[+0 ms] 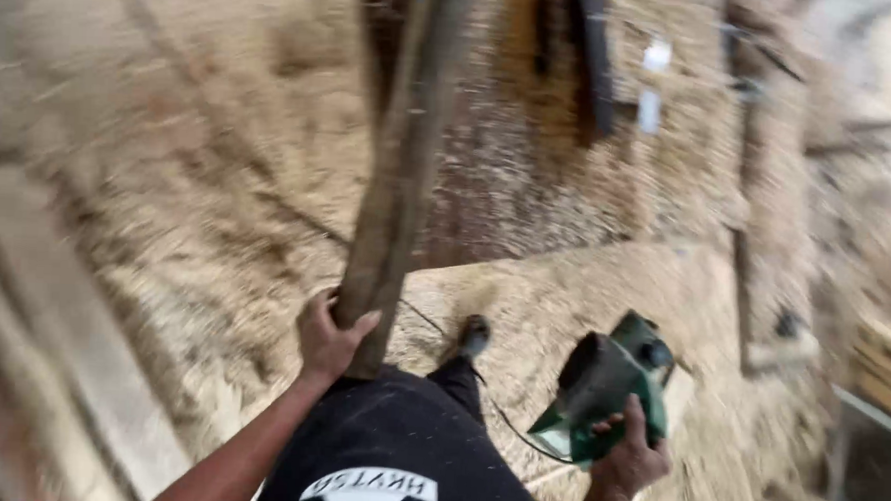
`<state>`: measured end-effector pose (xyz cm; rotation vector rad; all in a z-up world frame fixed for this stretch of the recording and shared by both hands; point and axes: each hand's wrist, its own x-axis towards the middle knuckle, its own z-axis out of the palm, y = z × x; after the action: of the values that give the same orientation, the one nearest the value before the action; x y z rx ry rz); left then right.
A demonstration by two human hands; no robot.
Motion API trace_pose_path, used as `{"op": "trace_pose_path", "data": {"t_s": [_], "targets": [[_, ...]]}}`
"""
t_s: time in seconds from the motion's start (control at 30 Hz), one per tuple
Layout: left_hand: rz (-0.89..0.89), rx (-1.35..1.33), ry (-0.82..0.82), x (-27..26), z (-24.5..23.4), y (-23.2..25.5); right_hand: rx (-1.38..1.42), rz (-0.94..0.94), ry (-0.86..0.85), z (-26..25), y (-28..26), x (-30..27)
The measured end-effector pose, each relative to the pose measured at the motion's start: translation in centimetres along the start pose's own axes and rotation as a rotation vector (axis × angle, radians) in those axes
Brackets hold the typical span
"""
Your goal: Process a piece of lumber using a table saw and an electric hand planer.
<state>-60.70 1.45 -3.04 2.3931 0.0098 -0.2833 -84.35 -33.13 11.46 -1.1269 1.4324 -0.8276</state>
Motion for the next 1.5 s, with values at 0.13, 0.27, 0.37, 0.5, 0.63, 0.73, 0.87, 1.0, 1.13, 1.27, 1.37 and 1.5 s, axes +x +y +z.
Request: {"op": "trace_pose_path", "data": {"t_s": [0.13, 0.27, 0.37, 0.5, 0.63, 0.73, 0.87, 1.0, 1.13, 1.27, 1.37, 1.5], "targets": [[-0.254, -0.491, -0.141, 2.1, 1.1, -3.0, -0.007, -0.116, -0.114, 1.4, -1.1, 5.6], [-0.39, -0.849, -0.607, 2.7, 1.5, -4.2, -0.058, -0.128, -0.295, 0.6, -0.5, 15.0], [-0.609, -0.587, -0.6, -0.1, 1.8, -0.6, -0.018, -0.047, -0.401, -0.2, -1.1, 22.0], [-0.585, -0.575, -0.5, -2.5, 5.2, 7.8, -0.032, -0.093, -0.444, 1.3, -4.2, 29.6], [-0.622, -0.671, -0.424, -7.8, 12.1, 12.2, -0.165, -0.149, -0.539, 2.3, -8.1, 34.3], [-0.617, -0.616, -0.348, -8.7, 16.4, 14.9, -0.153, -0.192, -0.601, 5.5, -8.7, 40.7], [-0.565, -0.696, -0.208, -10.6, 18.0, 19.2, -0.033, -0.119, -0.667, 11.0, -7.4, 48.4], [-0.574, -0.753, -0.192, -10.2, 19.3, 18.2, -0.04, -0.022, -0.637, 16.3, -4.5, 52.4], [-0.657, -0.545, -0.223, -10.0, 22.2, 14.3, -0.05, -0.048, -0.583, 20.3, 0.0, 54.5], [-0.557, -0.475, -0.203, -7.9, 27.2, 10.8, -0.028, -0.117, -0.474, 21.7, -1.3, 54.8], [-0.489, -0.549, -0.193, -9.1, 23.2, 15.2, -0.033, -0.089, -0.425, 21.3, -1.3, 54.7], [-0.495, -0.513, -0.211, -8.8, 27.0, 12.8, 0.002, -0.127, -0.541, 19.3, -1.1, 55.5]]}}
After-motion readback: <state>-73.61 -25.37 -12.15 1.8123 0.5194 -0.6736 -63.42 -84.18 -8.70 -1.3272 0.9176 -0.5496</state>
